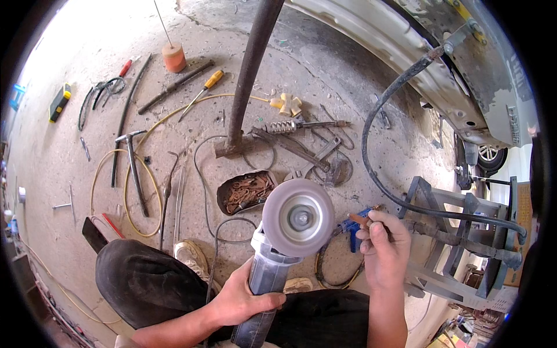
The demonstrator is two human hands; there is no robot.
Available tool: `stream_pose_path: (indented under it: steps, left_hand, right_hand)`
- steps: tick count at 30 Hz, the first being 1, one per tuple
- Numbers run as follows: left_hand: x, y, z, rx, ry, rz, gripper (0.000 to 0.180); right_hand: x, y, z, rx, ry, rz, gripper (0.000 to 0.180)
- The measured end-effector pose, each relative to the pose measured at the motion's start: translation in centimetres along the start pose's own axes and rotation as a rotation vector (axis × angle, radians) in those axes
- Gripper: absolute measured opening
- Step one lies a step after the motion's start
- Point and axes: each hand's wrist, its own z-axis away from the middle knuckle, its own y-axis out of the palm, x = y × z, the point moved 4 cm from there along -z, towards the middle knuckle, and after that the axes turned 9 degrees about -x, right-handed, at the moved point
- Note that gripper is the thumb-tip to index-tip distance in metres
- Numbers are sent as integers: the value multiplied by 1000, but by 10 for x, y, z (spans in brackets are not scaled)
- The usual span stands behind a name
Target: The person sits on the floor and uses an angle grinder to grind the ends of multiple small metal rods. They pick up a rod, hold it against the spinning disc to create sparks, and then place it down before repeating the process with another rod.
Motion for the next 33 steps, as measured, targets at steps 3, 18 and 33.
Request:
stream_pose_path:
  steps: [3,18,33]
  left_hand:
    - [1,-1,-1,-3,1,1,59]
    - [-2,2,-1,3,-16,-1,60]
    - [-1,2,-1,6,-7,5,57]
  right_hand:
    - [1,1,0,2,-35,-27,23]
    - [16,19,11,82,-257,323,10]
    - [15,24,13,87,-341,438,6]
